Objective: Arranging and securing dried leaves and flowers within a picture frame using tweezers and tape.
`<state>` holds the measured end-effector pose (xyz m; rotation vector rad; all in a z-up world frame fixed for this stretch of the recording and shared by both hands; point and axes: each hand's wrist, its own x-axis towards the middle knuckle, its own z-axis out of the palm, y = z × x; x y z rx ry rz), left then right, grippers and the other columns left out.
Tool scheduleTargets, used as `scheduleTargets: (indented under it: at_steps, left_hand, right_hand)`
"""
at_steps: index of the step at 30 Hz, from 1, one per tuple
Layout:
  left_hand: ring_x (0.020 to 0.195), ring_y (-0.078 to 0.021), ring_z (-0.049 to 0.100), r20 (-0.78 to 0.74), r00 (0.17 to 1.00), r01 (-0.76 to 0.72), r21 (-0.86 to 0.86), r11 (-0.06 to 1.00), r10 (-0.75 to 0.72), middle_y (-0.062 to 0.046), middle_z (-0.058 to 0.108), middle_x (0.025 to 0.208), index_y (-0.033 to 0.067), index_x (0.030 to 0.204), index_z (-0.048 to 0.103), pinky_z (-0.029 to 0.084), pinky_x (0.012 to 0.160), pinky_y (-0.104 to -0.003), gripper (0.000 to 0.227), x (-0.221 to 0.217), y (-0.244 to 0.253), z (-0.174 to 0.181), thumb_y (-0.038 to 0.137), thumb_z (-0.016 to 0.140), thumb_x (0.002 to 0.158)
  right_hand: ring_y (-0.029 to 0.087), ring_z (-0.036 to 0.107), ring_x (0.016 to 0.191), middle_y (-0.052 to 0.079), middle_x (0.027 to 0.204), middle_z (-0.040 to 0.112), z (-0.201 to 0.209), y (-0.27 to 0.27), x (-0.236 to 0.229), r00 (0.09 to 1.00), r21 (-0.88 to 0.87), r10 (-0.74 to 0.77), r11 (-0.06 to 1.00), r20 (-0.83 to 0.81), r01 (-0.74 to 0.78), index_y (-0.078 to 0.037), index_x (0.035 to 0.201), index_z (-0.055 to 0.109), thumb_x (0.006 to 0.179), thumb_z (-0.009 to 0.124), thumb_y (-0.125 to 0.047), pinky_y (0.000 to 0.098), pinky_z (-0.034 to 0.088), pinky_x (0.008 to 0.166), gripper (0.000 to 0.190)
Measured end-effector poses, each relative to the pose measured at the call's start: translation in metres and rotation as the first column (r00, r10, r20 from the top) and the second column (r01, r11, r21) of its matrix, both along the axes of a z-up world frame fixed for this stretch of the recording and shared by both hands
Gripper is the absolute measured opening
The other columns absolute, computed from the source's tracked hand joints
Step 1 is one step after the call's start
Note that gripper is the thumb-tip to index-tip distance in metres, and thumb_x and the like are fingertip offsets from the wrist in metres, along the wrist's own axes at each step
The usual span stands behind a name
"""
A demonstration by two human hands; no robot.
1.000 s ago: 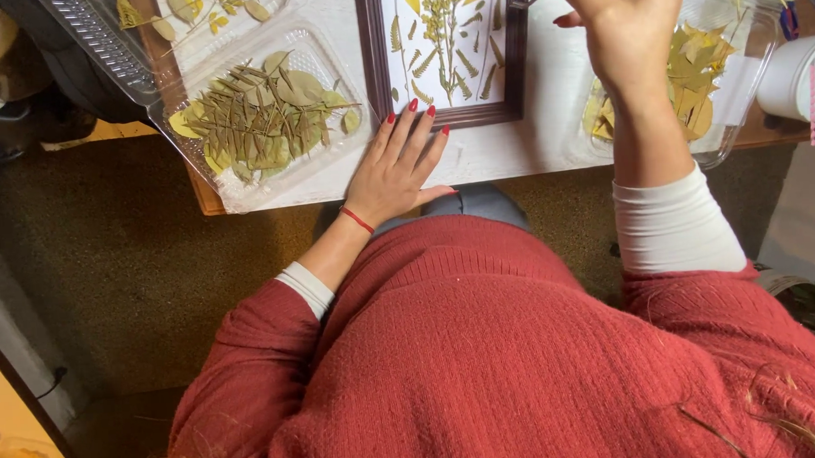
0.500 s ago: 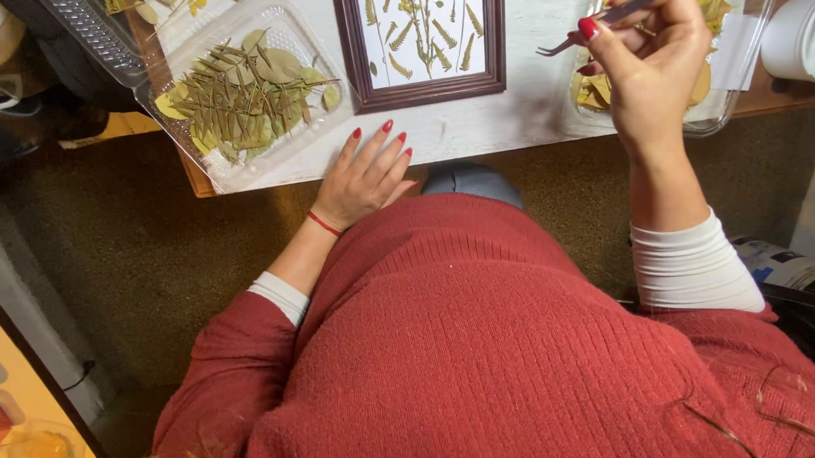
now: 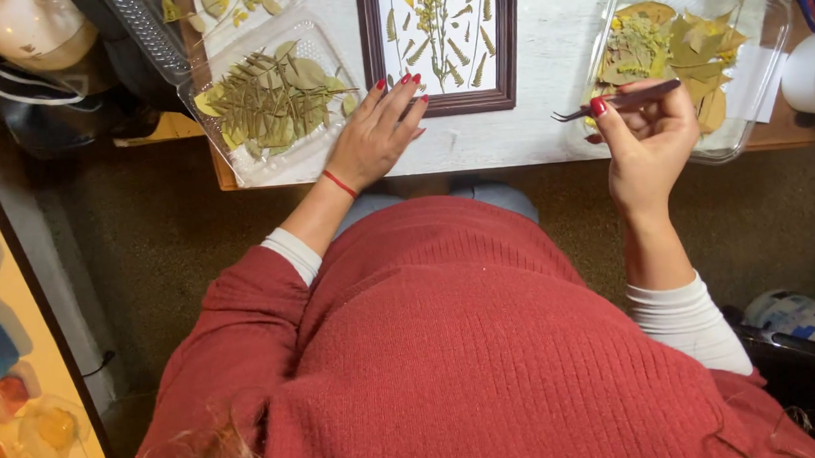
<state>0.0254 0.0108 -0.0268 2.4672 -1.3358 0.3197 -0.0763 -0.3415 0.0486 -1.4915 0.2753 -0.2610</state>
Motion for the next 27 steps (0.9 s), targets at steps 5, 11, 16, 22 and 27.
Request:
scheduleTargets:
  at_steps: [5, 11, 16, 22, 27]
  left_hand:
    - [0.137, -0.0316, 0.057, -0.095, 0.995, -0.016, -0.074, 0.997, 0.008, -0.018, 0.050, 0.152, 0.0056, 0.146, 0.047, 0.044, 0.118, -0.051, 0.051, 0.011, -0.006, 0.007, 0.022, 0.072, 0.104]
    - [0.131, -0.0333, 0.059, -0.151, 0.988, -0.039, -0.074, 0.996, 0.028, -0.016, 0.049, 0.153, 0.0074, 0.146, 0.046, 0.045, 0.117, -0.053, 0.055, 0.013, -0.004, 0.003, 0.022, 0.074, 0.102]
    - [0.133, -0.0322, 0.059, -0.142, 0.990, -0.035, -0.076, 0.996, 0.024, -0.017, 0.047, 0.153, 0.0073, 0.148, 0.044, 0.045, 0.118, -0.053, 0.056, 0.012, -0.003, 0.007, 0.021, 0.074, 0.103]
    - [0.137, -0.0326, 0.057, -0.083, 0.995, 0.045, -0.125, 0.991, -0.056, -0.018, 0.050, 0.151, 0.0048, 0.148, 0.042, 0.045, 0.120, -0.050, 0.053, 0.001, 0.004, -0.020, 0.021, 0.071, 0.107]
    - [0.139, -0.0286, 0.057, -0.026, 0.982, 0.187, -0.064, 0.980, -0.188, -0.016, 0.057, 0.149, 0.0052, 0.148, 0.048, 0.044, 0.123, -0.044, 0.044, -0.030, 0.017, -0.016, 0.013, 0.064, 0.108]
  right_hand:
    - [0.012, 0.071, 0.091, 0.009, 0.106, 0.070, -0.008, -0.014, -0.006, 0.998, -0.003, -0.068, 0.998, -0.011, 0.068, 0.000, 0.121, 0.057, 0.108, 0.076, 0.009, 0.0248, 0.063, 0.078, 0.025]
    - [0.011, 0.070, 0.087, 0.009, 0.103, 0.068, -0.005, -0.014, 0.001, 0.999, -0.019, -0.038, 0.999, 0.004, 0.038, 0.000, 0.122, 0.056, 0.109, 0.075, 0.010, 0.0255, 0.063, 0.077, 0.025]
    - [0.011, 0.070, 0.087, 0.009, 0.105, 0.069, -0.003, -0.010, 0.004, 1.000, -0.008, -0.026, 1.000, -0.017, 0.025, 0.000, 0.120, 0.056, 0.107, 0.075, 0.009, 0.0261, 0.064, 0.076, 0.025]
    - [0.012, 0.071, 0.089, 0.009, 0.104, 0.069, 0.000, -0.009, 0.001, 1.000, -0.007, -0.028, 1.000, -0.013, 0.028, 0.000, 0.121, 0.055, 0.108, 0.076, 0.009, 0.0262, 0.064, 0.076, 0.026]
    - [0.012, 0.072, 0.090, 0.009, 0.110, 0.069, -0.003, -0.011, -0.002, 0.999, -0.006, -0.041, 0.999, -0.031, 0.041, -0.001, 0.121, 0.055, 0.108, 0.075, 0.008, 0.0265, 0.064, 0.076, 0.026]
